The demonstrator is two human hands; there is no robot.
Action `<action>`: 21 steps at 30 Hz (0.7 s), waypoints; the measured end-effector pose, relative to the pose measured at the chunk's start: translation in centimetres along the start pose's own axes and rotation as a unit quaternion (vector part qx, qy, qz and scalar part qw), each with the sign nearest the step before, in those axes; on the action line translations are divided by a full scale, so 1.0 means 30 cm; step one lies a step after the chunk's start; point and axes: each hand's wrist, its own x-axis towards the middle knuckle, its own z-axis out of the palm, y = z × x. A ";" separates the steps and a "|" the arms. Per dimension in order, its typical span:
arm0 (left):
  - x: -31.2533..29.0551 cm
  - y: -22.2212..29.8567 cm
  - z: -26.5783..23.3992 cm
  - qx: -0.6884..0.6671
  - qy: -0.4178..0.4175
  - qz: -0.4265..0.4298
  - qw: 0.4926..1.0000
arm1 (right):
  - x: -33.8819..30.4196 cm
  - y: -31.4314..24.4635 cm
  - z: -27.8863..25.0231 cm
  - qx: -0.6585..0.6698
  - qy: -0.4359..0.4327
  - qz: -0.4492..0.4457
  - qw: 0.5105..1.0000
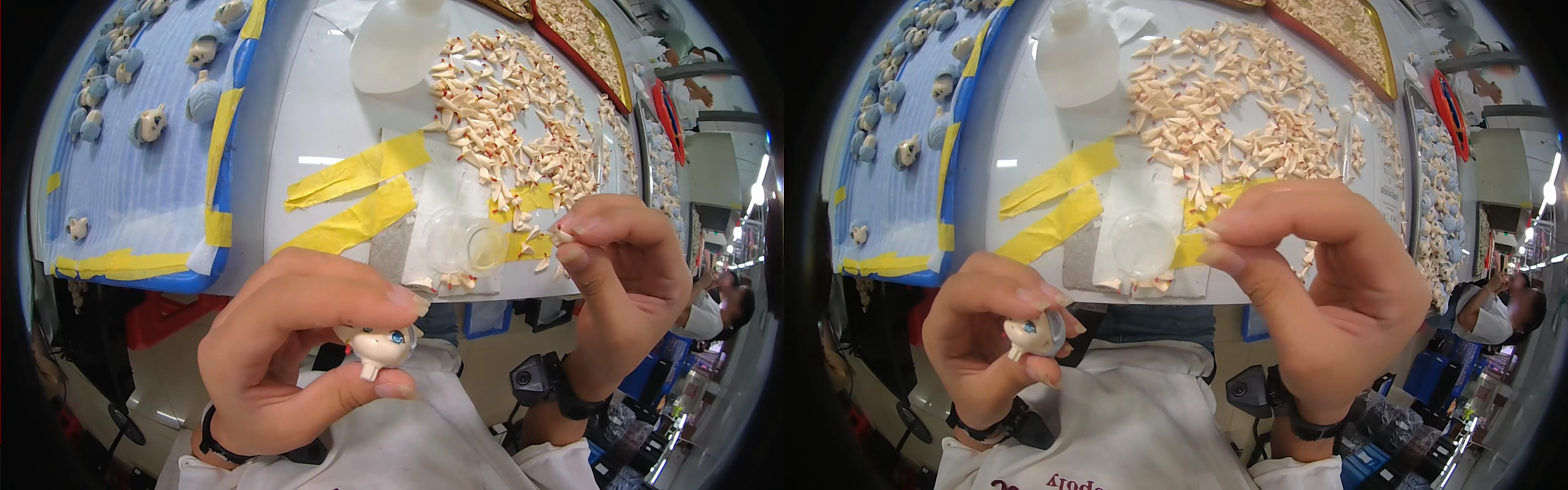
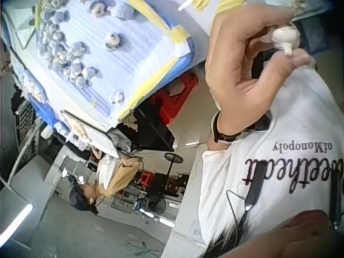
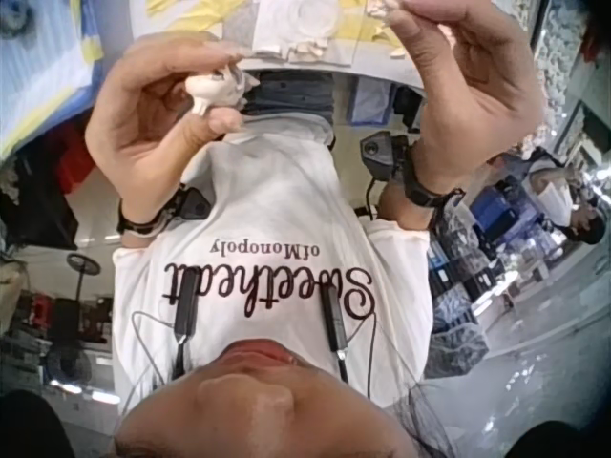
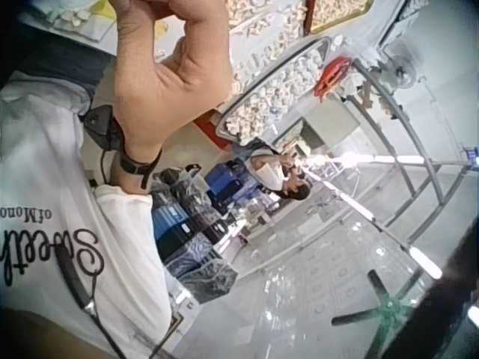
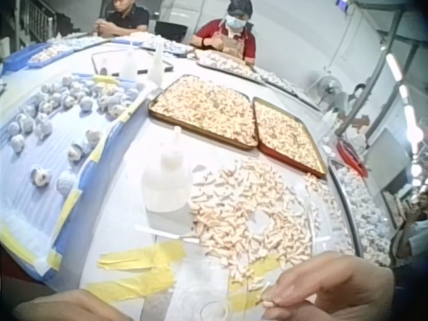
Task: The person assembles miniature figurines by hand at a workstation. They pick up small white components from a tray, apply adhesive from a bottle, and attach them to the heads of the figurines. The completed figurines are placed on a blue tray.
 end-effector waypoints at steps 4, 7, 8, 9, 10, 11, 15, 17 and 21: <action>0.002 -0.003 -0.005 -0.001 0.004 0.004 1.000 | 0.000 0.010 0.034 -0.063 -0.021 -0.043 0.997; 0.004 -0.008 -0.009 0.014 -0.001 0.013 1.000 | -0.007 0.018 0.061 -0.150 -0.019 -0.093 0.984; 0.003 -0.008 -0.012 0.020 -0.005 0.015 1.000 | -0.008 0.012 0.060 -0.180 -0.021 -0.100 0.978; 0.001 -0.004 -0.014 0.022 0.000 0.010 1.000 | -0.006 0.003 0.060 -0.209 -0.022 -0.109 0.972; -0.001 0.000 -0.015 0.023 0.003 0.006 1.000 | -0.006 -0.007 0.058 -0.238 -0.023 -0.117 0.964; -0.006 0.004 -0.014 0.018 0.013 -0.007 1.000 | -0.005 -0.017 0.057 -0.243 -0.034 -0.116 0.963; -0.012 -0.003 -0.001 -0.002 0.040 -0.029 0.999 | 0.002 -0.024 0.061 -0.285 -0.048 -0.138 0.947; -0.011 -0.004 0.015 -0.041 0.055 -0.021 0.997 | 0.001 -0.021 0.065 -0.284 -0.036 -0.140 0.948; -0.004 0.026 0.041 -0.121 0.075 -0.071 0.987 | -0.029 0.001 0.080 -0.168 0.020 -0.111 0.979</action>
